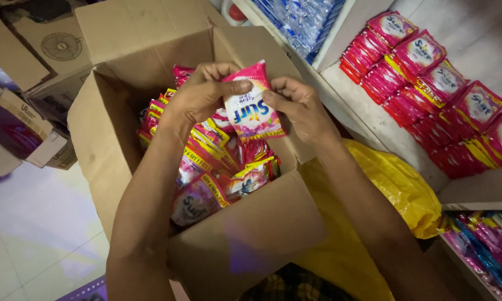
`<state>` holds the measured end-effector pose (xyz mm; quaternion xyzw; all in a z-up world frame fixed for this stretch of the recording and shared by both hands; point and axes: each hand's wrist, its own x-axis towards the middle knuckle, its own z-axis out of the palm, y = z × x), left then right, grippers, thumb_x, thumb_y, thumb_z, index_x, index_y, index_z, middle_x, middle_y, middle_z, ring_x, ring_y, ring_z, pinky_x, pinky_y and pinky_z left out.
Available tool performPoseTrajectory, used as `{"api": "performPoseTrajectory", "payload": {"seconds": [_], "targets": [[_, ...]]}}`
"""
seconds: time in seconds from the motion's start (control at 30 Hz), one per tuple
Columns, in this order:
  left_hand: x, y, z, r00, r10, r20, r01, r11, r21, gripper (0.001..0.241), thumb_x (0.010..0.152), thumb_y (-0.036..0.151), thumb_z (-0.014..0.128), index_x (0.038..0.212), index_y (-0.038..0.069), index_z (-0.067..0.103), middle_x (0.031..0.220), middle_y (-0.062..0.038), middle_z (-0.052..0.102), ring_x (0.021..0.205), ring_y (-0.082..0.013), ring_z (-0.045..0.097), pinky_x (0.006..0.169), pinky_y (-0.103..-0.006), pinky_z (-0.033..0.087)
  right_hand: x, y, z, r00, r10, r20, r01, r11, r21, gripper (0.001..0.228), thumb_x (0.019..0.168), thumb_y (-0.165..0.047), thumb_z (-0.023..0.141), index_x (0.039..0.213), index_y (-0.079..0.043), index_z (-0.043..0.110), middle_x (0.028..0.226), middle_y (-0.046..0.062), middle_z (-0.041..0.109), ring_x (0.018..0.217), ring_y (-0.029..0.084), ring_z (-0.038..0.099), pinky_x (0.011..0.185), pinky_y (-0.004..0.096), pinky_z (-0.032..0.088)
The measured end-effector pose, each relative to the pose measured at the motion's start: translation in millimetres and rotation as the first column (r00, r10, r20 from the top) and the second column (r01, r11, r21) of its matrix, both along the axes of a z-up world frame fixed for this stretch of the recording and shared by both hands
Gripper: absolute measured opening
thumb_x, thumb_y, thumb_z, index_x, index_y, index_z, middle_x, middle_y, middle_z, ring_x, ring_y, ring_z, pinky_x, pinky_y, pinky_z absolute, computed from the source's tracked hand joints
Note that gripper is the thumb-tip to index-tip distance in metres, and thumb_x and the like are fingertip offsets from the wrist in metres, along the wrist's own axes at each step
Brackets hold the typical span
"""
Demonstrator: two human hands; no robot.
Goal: Stocking detergent sachets from a box onto a retail shelf.
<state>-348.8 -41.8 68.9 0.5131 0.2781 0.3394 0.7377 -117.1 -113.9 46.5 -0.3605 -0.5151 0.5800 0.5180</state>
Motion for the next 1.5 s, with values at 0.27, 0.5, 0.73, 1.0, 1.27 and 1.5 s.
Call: {"api": "performPoseTrajectory", "payload": {"seconds": [0.27, 0.5, 0.73, 1.0, 1.27, 1.5], "targets": [[1, 3, 1, 0.954, 0.028, 0.299, -0.014, 0.999, -0.051, 0.013, 0.094, 0.003, 0.076, 0.105, 0.002, 0.068, 0.097, -0.008, 0.077, 0.09, -0.0162, 0.075, 0.085, -0.0351, 0.065, 25, -19, 19, 0.996, 0.048, -0.069, -0.053, 0.995, -0.08, 0.018, 0.097, -0.011, 0.068, 0.112, -0.002, 0.063, 0.105, 0.011, 0.068, 0.085, 0.018, 0.075, 0.067, 0.033, 0.066], [3, -8, 12, 0.997, -0.038, 0.067, 0.035, 0.998, 0.058, 0.03, 0.087, 0.005, 0.079, 0.116, 0.002, 0.071, 0.103, -0.009, 0.079, 0.091, -0.0152, 0.075, 0.083, -0.031, 0.063, 49, -5, 16, 0.955, -0.121, 0.27, 0.051, 0.966, 0.255, 0.012, 0.1, -0.005, 0.071, 0.109, 0.0, 0.065, 0.098, 0.01, 0.071, 0.086, 0.011, 0.069, 0.074, 0.025, 0.063], [10, -7, -3, 0.979, -0.136, 0.149, 0.153, 0.983, -0.105, 0.023, 0.093, 0.004, 0.078, 0.113, -0.006, 0.073, 0.102, -0.013, 0.079, 0.093, -0.0175, 0.076, 0.088, -0.0321, 0.065, 46, -5, 49, 0.951, -0.15, 0.269, 0.088, 0.97, 0.229, 0.014, 0.098, -0.005, 0.071, 0.109, 0.001, 0.064, 0.1, 0.007, 0.071, 0.093, 0.01, 0.071, 0.081, 0.024, 0.062], [35, -25, -4, 0.834, -0.54, 0.113, 0.539, 0.841, 0.041, 0.052, 0.092, 0.01, 0.078, 0.139, -0.005, 0.062, 0.123, -0.017, 0.074, 0.106, -0.0144, 0.076, 0.097, -0.0244, 0.064, 24, -7, 106, 0.792, -0.049, 0.608, -0.056, 0.987, 0.152, 0.034, 0.085, -0.015, 0.078, 0.115, -0.007, 0.064, 0.113, 0.009, 0.069, 0.097, 0.016, 0.072, 0.08, 0.029, 0.066], [55, -26, -15, 0.959, -0.282, 0.037, 0.284, 0.958, -0.04, 0.032, 0.095, 0.014, 0.077, 0.117, -0.007, 0.071, 0.104, -0.016, 0.078, 0.086, -0.0175, 0.076, 0.078, -0.0305, 0.063, 60, -18, 99, 0.91, 0.023, 0.414, -0.037, 0.999, 0.026, 0.034, 0.092, -0.019, 0.074, 0.12, -0.001, 0.066, 0.104, 0.013, 0.071, 0.088, 0.014, 0.073, 0.071, 0.025, 0.063], [63, -37, -5, 0.957, -0.211, 0.199, 0.238, 0.963, -0.125, 0.033, 0.095, 0.016, 0.072, 0.125, 0.001, 0.067, 0.113, -0.013, 0.076, 0.098, -0.0194, 0.077, 0.089, -0.0368, 0.065, 66, -25, 92, 0.892, -0.044, 0.451, 0.026, 0.999, 0.047, 0.021, 0.094, -0.008, 0.076, 0.109, 0.004, 0.067, 0.086, 0.01, 0.073, 0.068, 0.009, 0.069, 0.051, 0.02, 0.049]]}}
